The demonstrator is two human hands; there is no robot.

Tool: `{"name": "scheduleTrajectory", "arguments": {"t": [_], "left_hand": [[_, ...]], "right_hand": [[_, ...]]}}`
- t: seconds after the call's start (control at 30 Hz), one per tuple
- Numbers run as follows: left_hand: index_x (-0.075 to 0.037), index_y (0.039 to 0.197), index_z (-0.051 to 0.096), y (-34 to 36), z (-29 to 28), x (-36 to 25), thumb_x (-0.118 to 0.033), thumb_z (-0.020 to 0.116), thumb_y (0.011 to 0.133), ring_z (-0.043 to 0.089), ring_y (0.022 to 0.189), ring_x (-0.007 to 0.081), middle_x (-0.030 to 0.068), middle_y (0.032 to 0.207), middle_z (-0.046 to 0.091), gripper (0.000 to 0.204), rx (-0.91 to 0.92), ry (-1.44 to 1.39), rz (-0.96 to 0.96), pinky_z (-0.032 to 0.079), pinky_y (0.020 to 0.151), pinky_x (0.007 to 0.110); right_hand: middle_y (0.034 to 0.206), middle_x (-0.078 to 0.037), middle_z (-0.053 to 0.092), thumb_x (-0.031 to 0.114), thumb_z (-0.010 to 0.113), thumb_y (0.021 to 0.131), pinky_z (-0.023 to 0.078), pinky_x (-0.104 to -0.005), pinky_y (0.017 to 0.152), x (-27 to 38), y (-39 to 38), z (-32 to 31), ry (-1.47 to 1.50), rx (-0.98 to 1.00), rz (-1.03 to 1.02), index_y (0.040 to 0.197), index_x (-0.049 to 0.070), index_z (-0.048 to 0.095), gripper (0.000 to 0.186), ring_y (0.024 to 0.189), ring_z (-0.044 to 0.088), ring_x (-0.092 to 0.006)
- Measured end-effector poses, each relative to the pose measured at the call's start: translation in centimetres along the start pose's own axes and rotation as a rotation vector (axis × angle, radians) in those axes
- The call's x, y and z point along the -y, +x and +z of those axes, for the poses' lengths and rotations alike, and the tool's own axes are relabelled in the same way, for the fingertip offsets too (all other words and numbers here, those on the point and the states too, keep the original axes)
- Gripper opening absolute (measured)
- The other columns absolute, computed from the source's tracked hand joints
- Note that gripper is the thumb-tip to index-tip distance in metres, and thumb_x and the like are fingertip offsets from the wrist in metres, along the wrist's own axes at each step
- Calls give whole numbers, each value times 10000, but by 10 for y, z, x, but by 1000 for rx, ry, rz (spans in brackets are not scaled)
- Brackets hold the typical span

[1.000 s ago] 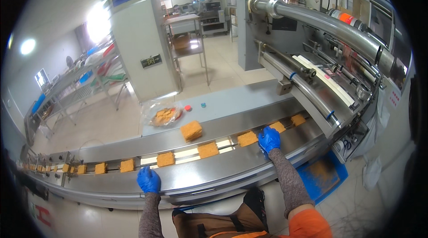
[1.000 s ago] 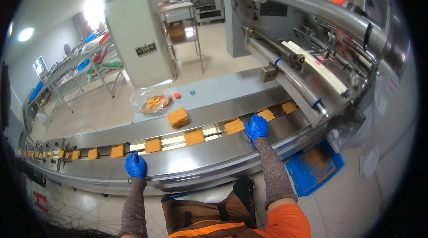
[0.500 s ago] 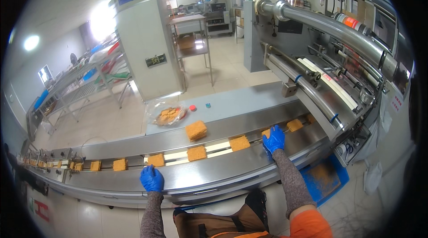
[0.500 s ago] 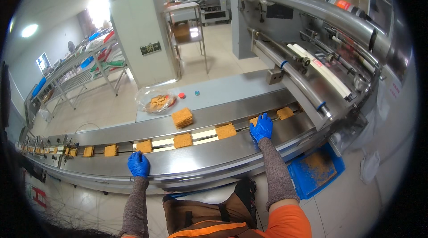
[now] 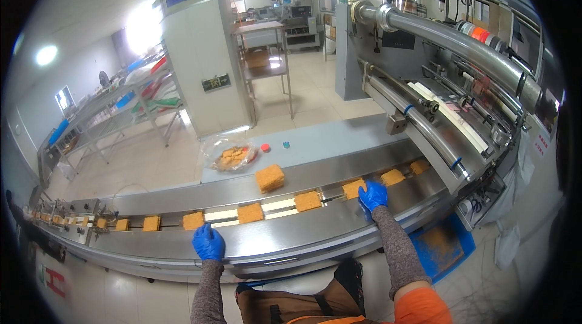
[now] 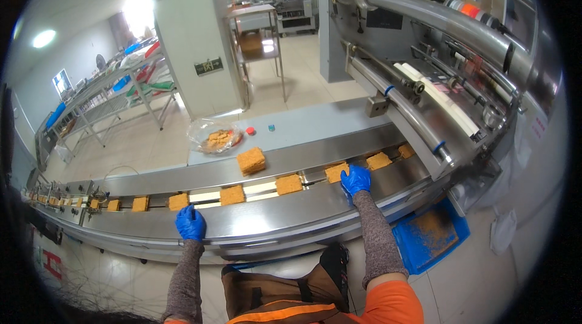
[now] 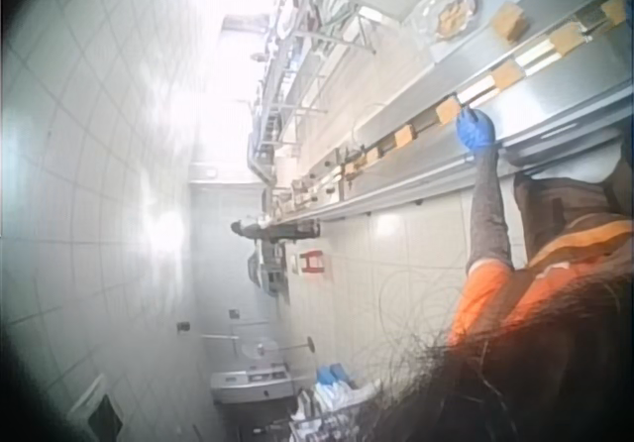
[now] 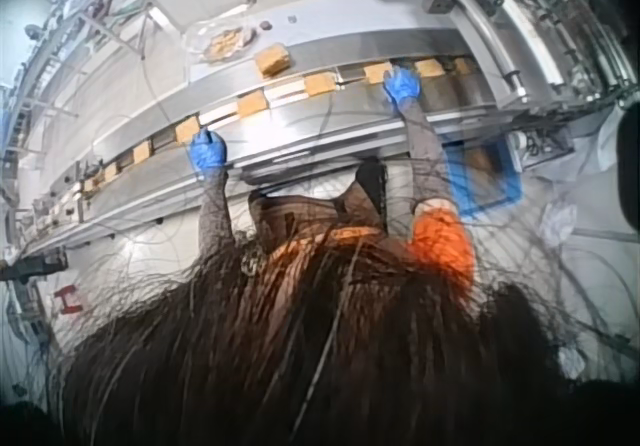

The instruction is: The person arranges square food items on a moving conveyor belt in a food processing facility. They use gloved hands to pick up and place the items at regular intervals along the belt, maintaining consistent spacing as the belt moves forward.

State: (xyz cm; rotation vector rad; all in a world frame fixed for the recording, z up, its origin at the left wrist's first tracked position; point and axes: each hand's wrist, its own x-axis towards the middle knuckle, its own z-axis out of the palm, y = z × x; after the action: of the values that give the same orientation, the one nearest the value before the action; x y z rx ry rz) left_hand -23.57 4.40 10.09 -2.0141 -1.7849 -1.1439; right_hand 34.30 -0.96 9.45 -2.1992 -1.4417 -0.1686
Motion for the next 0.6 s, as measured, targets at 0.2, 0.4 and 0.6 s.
{"name": "scheduleTrajectory", "arguments": {"t": [0.2,0.4,0.6], "left_hand": [[-47,949,680,-4,10,8,-86,633,812,626,907,359,148,937,657,151,-94,26,64,509,800,468],[-40,959,681,-4,6,7,-83,642,813,626,934,355,152,951,658,157,-50,7,15,508,817,476],[-35,951,678,-3,6,3,-98,631,826,624,932,357,157,944,657,148,-23,30,11,507,813,474]], "right_hand": [[1233,-275,608,527,609,851,444,-495,981,-3,8,1,-216,117,165,1244,-52,590,701,1114,597,-405],[1496,-298,388,563,570,868,300,-488,1146,7,10,-5,-295,197,180,1426,-50,448,838,1339,425,-434],[1413,-285,486,542,582,864,365,-499,1093,2,6,-4,-265,114,145,1328,-24,563,732,1281,477,-435]]}}
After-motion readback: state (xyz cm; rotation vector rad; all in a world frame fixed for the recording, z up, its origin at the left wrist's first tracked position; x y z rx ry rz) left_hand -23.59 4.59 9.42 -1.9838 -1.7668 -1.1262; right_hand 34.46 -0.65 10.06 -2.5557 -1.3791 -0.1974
